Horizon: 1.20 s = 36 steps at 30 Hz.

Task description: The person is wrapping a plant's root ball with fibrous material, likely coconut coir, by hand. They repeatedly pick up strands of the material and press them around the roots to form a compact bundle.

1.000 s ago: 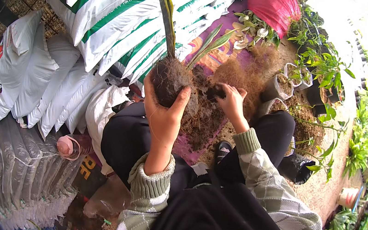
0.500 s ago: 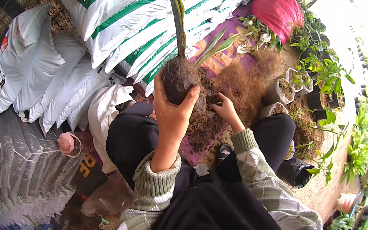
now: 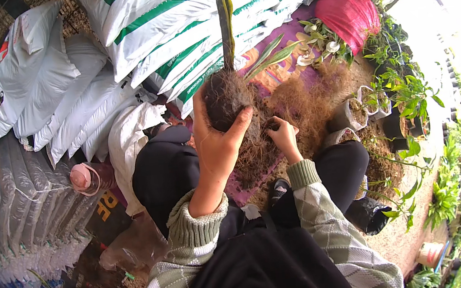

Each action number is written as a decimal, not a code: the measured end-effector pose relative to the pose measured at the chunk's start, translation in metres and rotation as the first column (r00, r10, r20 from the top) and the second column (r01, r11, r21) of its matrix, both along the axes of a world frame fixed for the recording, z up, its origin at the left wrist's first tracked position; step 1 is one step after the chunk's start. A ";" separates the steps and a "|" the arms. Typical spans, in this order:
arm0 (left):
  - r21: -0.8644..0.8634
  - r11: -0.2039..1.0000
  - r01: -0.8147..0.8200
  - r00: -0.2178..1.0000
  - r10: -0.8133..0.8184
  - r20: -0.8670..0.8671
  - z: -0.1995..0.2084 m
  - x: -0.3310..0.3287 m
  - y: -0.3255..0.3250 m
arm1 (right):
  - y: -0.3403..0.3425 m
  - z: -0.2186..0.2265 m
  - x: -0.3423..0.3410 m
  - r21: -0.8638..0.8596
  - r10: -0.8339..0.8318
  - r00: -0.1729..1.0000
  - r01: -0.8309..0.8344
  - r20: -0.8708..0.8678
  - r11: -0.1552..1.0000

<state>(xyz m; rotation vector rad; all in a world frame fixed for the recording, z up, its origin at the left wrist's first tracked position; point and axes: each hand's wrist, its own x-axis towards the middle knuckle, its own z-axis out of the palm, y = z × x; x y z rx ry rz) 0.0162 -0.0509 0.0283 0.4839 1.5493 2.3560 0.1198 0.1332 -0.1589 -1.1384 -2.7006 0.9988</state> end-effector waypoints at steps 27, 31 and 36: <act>0.046 0.999 0.026 0.999 -0.028 0.043 0.004 0.001 -0.003 | -0.003 0.001 -0.002 -0.082 -0.054 0.989 0.066 0.140 0.994; 0.062 0.998 0.005 1.000 -0.006 0.015 0.005 0.002 -0.002 | 0.007 -0.012 0.002 -0.086 -0.079 0.987 0.092 0.142 0.992; 0.041 0.999 0.010 1.000 -0.011 0.008 0.005 0.001 -0.005 | 0.001 -0.001 -0.001 -0.033 -0.094 0.976 0.103 0.197 0.994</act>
